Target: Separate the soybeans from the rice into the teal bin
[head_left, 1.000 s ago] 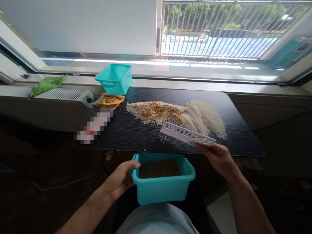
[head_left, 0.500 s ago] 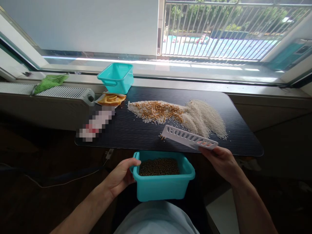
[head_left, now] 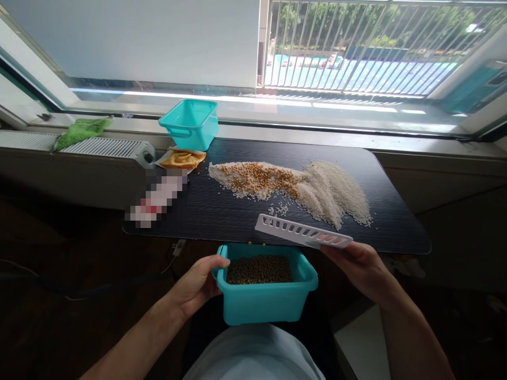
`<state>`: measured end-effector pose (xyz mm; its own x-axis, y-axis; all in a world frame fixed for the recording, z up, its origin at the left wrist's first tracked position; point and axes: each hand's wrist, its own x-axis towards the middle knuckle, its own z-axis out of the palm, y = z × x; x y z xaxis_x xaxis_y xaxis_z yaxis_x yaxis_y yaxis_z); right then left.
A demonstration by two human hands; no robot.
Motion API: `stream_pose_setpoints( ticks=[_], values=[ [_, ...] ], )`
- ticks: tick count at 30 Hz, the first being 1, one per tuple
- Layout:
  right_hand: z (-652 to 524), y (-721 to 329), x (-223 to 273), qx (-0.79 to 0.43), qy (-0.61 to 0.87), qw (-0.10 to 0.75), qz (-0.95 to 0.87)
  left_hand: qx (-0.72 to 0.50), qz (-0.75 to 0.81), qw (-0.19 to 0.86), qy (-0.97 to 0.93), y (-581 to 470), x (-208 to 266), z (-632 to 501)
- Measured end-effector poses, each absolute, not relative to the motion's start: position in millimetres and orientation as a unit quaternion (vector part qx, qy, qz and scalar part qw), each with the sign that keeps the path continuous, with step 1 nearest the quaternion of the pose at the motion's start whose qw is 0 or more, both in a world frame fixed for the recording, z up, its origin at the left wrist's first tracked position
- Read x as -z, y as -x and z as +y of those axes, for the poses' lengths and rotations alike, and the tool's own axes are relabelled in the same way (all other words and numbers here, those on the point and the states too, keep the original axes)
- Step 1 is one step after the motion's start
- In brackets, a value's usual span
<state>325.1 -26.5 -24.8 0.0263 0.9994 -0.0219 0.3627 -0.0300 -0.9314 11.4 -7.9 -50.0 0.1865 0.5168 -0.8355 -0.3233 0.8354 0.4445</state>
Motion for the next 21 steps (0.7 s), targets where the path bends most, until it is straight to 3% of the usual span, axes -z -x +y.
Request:
stream_pose_setpoints(
  ticks=[7,21],
  values=[
    [-28.3,-328.5,24.3,-0.357,0.617,0.436,-0.549,-0.276,0.576,0.765,-0.087,-12.0,51.3,-7.5],
    [-36.4,-326.5,24.2,-0.387,0.605,0.416,-0.557,-0.276,0.575,0.765,-0.088,-13.2,48.2,-7.2]
  ],
)
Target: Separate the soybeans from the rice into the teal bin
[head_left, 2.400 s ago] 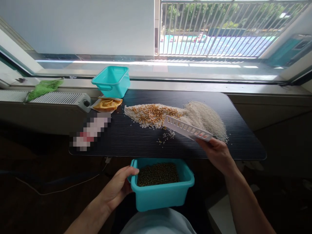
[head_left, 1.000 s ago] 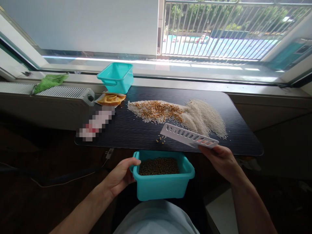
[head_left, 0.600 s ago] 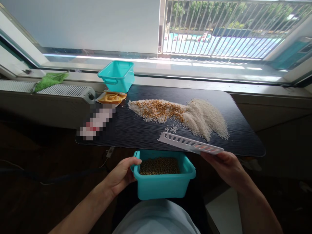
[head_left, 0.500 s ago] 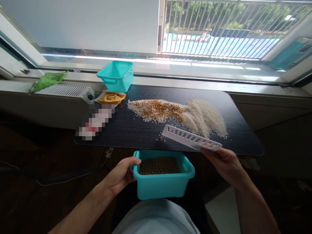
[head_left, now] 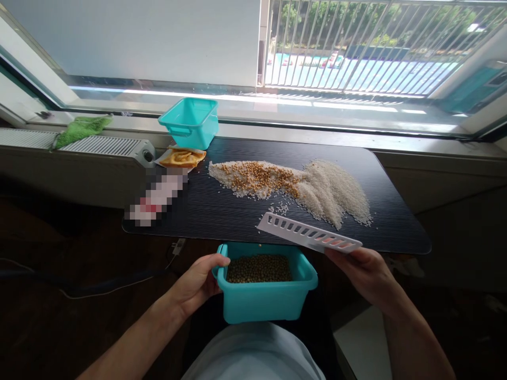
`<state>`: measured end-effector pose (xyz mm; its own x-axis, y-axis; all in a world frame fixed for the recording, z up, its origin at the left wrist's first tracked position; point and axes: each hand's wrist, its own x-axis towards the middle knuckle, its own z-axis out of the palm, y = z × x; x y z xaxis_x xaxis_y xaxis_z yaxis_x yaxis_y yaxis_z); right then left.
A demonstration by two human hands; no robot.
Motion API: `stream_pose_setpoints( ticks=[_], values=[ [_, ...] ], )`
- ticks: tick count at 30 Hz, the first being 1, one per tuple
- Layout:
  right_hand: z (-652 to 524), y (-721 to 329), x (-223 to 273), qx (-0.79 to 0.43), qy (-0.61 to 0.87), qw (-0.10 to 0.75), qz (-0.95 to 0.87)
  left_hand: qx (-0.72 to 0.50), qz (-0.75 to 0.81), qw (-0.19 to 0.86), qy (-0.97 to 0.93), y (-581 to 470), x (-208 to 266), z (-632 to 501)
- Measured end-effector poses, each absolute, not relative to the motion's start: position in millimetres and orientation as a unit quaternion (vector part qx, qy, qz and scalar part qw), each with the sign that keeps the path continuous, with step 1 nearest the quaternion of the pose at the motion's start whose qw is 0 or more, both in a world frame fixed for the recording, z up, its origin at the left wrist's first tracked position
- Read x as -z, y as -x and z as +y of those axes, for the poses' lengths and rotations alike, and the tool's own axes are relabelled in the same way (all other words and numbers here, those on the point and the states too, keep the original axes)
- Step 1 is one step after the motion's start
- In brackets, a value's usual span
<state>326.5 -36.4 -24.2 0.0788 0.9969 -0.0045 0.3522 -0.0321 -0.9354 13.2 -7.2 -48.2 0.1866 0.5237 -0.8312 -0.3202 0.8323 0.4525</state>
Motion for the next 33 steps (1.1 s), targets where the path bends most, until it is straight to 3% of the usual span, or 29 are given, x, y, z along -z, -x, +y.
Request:
stream_pose_setpoints(
  ticks=[8,19,33],
  values=[
    [-35,-281,50,-0.384,0.588,0.424,-0.572,-0.275,0.577,0.764,-0.091,-12,50,-7],
    [-3,-325,57,-0.208,0.702,0.490,-0.473,-0.272,0.581,0.761,-0.101,-12,52,-9],
    [20,-326,53,-0.251,0.639,0.449,-0.572,-0.277,0.593,0.752,-0.085,-14,50,-8]
  ],
)
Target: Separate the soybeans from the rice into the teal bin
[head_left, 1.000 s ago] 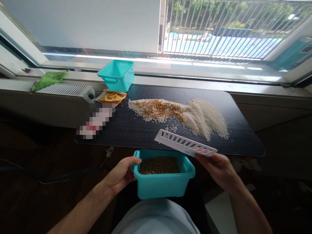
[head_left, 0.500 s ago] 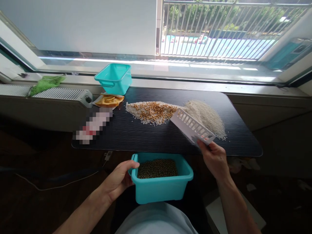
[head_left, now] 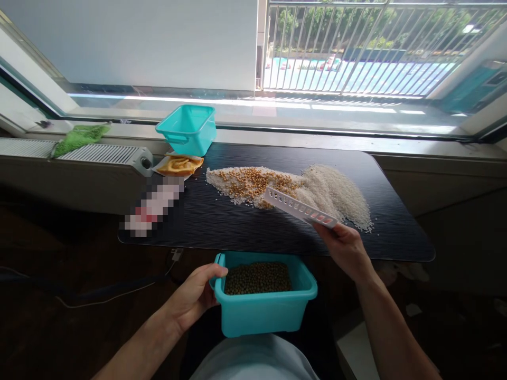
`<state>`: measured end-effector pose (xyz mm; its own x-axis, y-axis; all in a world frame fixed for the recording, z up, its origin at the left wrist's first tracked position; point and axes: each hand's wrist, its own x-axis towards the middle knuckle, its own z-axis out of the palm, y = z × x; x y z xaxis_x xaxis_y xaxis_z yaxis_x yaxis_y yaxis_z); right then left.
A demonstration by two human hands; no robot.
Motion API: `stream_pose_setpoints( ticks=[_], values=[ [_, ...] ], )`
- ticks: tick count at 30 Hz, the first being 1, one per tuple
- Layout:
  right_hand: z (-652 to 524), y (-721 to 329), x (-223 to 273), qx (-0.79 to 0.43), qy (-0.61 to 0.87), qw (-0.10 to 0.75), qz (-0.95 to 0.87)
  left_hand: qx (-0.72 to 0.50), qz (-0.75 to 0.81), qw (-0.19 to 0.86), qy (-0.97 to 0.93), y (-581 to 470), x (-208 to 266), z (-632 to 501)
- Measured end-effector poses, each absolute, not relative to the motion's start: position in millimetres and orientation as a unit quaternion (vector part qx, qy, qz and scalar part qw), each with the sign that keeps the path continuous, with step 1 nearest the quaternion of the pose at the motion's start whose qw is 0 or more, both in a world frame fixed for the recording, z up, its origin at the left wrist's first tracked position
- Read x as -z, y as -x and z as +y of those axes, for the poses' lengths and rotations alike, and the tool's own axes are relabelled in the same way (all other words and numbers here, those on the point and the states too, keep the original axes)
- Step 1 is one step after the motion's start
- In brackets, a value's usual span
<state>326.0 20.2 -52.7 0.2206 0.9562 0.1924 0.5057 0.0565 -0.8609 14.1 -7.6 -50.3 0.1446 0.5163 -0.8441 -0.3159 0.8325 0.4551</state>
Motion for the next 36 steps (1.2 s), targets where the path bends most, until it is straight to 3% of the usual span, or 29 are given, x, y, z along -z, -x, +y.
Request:
stream_pose_setpoints(
  ticks=[10,36],
  values=[
    [11,-329,49,-0.286,0.632,0.484,-0.533,-0.264,0.593,0.756,-0.087,-16,47,-5],
    [10,-327,43,-0.331,0.608,0.472,-0.546,-0.280,0.581,0.760,-0.081,-14,51,-7]
  ],
)
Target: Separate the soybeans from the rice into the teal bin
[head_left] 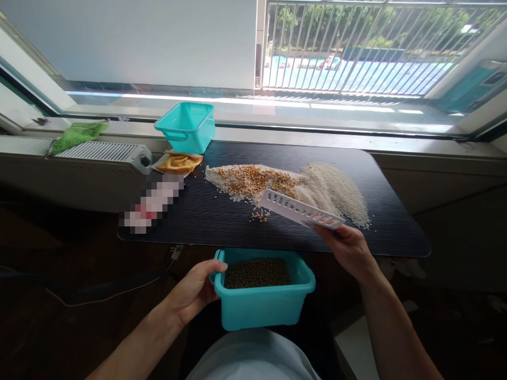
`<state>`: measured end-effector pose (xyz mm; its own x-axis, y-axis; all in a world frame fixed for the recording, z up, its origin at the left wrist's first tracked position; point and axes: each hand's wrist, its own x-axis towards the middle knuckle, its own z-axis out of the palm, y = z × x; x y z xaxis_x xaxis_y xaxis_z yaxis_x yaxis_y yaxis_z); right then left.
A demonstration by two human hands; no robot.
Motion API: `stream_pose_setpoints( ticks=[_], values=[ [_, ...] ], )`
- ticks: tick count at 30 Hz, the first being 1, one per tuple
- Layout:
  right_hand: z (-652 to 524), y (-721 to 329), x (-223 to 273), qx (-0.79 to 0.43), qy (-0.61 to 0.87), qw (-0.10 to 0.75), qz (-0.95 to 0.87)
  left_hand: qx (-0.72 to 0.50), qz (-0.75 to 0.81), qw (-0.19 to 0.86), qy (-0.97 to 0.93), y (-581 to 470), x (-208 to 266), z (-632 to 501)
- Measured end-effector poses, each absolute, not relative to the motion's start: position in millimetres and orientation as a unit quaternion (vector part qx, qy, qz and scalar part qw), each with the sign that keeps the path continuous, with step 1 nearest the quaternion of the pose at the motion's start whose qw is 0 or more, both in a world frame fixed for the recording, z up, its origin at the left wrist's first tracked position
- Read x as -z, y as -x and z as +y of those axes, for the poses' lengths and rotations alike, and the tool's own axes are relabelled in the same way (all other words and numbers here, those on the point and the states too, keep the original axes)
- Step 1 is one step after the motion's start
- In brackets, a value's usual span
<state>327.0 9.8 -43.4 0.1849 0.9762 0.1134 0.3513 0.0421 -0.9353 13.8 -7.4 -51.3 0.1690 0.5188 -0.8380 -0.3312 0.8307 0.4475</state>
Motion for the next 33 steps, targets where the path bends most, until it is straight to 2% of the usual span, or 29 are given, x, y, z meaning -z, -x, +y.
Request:
stream_pose_setpoints(
  ticks=[9,17,33],
  values=[
    [2,-326,41,-0.366,0.593,0.444,-0.563,-0.278,0.578,0.763,-0.082,-13,52,-7],
    [3,-329,40,-0.351,0.604,0.467,-0.542,-0.273,0.586,0.759,-0.080,-14,52,-7],
    [-1,-326,41,-0.372,0.582,0.436,-0.576,-0.275,0.584,0.760,-0.077,-14,51,-5]
  ],
)
